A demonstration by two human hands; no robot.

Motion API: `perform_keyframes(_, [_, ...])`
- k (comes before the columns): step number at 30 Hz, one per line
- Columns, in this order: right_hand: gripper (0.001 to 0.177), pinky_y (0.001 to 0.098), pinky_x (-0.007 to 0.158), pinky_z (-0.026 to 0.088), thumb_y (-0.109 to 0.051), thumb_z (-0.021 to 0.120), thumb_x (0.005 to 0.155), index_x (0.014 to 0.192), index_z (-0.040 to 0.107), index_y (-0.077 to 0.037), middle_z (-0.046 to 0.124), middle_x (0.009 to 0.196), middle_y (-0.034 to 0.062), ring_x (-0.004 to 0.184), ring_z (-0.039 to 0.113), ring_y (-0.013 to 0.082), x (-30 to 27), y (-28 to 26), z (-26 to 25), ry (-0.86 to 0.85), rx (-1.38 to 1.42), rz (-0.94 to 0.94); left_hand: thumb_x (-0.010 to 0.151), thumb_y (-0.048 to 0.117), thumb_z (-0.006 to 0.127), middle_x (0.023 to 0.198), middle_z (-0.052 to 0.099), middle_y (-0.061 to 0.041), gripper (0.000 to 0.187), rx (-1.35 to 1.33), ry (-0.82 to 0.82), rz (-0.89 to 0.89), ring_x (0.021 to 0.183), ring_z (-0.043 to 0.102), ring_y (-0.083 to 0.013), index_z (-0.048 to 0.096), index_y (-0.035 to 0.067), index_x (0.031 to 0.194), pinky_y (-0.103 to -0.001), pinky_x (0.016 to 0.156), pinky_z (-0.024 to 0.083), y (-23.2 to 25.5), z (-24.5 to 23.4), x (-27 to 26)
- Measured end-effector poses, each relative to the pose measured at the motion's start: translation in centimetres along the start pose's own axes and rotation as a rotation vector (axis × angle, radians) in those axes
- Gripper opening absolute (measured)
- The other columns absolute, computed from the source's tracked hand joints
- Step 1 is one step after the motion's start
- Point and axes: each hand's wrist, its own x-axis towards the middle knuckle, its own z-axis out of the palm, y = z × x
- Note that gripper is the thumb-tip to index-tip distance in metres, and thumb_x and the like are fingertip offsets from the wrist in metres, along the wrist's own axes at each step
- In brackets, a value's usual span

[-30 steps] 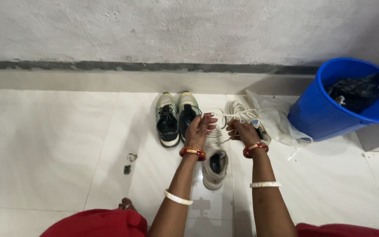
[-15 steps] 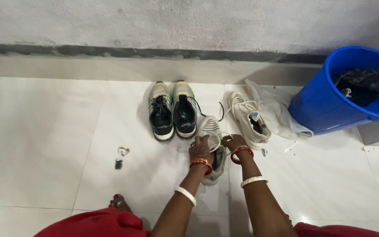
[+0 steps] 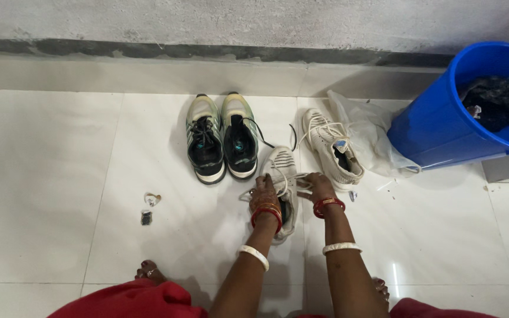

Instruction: The person removes the laces from a white sneaker, then re-laces it by threading the laces through the eyelets and tying them. The task is performed on one shoe while other shoes remain on the floor nearby.

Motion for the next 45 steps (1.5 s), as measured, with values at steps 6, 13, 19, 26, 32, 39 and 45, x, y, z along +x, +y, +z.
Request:
perform_keyframes(6, [0.029, 0.0427, 0.083, 0.065, -0.023, 0.062, 0.094, 0.104, 0.057, 0.004, 0.074, 0.109, 0.0164, 0.1, 0.07, 0.0245, -0.5, -2.0, 0.0, 0.033, -0.211, -0.326, 0.095, 0.005, 0.058, 0.149, 0.038, -0.005, 0.066, 0.067, -0.063, -0.047, 0.118, 0.06, -0.0319, 0.035, 0.016, 0.155, -0.04, 0.092, 0.057, 0.2, 0.1, 0.2])
perform_keyframes(13, [0.046, 0.0369, 0.088, 0.051, -0.044, 0.065, 0.102, 0.109, 0.077, 0.0, 0.073, 0.104, 0.016, 0.093, 0.065, 0.0246, -6.6, -10.3, 2.0, 0.235, -1.048, -0.397, 0.078, 0.018, 0.082, 0.139, 0.047, -0.008, 0.064, -0.214, -0.086, 0.064, 0.122, 0.058, -0.0317, 0.057, 0.02, 0.137, -0.039, 0.101, 0.051, -1.6, -0.1, 1.6])
perform_keyframes(19, [0.028, 0.0302, 0.084, 0.055, -0.03, 0.061, 0.102, 0.111, 0.073, -0.005, 0.073, 0.093, 0.0033, 0.087, 0.069, 0.0119, -12.1, -15.4, 5.4, -0.176, -0.398, -0.525, 0.089, 0.036, 0.076, 0.11, 0.076, -0.012, 0.031, -0.489, -0.13, 0.166, 0.101, 0.073, -0.0292, 0.074, 0.012, 0.109, -0.04, 0.09, 0.056, -1.2, -6.5, 2.7])
perform_keyframes(26, [0.031, 0.0305, 0.077, 0.053, -0.026, 0.053, 0.107, 0.112, 0.073, -0.003, 0.062, 0.079, 0.0008, 0.075, 0.058, 0.0112, -19.0, -18.8, 7.9, -0.33, -0.521, -0.59, 0.106, 0.03, 0.054, 0.091, 0.074, -0.011, 0.026, -0.791, -0.028, 0.278, 0.084, 0.072, -0.0192, 0.068, 0.012, 0.117, -0.036, 0.077, 0.058, 4.9, -17.8, -2.8])
perform_keyframes(32, [0.034, 0.0306, 0.081, 0.053, -0.026, 0.052, 0.106, 0.105, 0.072, 0.001, 0.073, 0.086, 0.0062, 0.084, 0.068, 0.0149, -22.9, -19.1, 9.7, -0.296, -0.922, -0.738, 0.106, 0.027, 0.054, 0.098, 0.074, 0.0, 0.027, -1.049, 0.041, 0.425, 0.092, 0.068, -0.012, 0.054, 0.015, 0.13, -0.032, 0.072, 0.057, 7.0, -22.1, -7.4])
perform_keyframes(39, [0.038, 0.0334, 0.087, 0.056, -0.03, 0.049, 0.104, 0.123, 0.069, -0.004, 0.075, 0.089, 0.0078, 0.09, 0.072, 0.0181, -26.3, -19.9, 9.9, -0.23, -0.847, -0.757, 0.105, 0.026, 0.055, 0.1, 0.074, -0.001, 0.027, -1.148, 0.098, 0.517, 0.092, 0.066, -0.0104, 0.059, 0.012, 0.128, -0.026, 0.07, 0.055, 7.8, -24.1, -9.3])
perform_keyframes(45, [0.035, 0.0341, 0.094, 0.053, -0.027, 0.053, 0.104, 0.114, 0.078, -0.005, 0.08, 0.106, 0.01, 0.104, 0.073, 0.0183, -28.6, -20.6, 9.7, -0.098, -1.0, -0.799, 0.104, 0.022, 0.058, 0.102, 0.076, 0.001, 0.023, -1.053, 0.148, 0.577, 0.091, 0.068, -0.0076, 0.063, 0.013, 0.125, -0.025, 0.071, 0.056, 8.8, -25.2, -11.7])
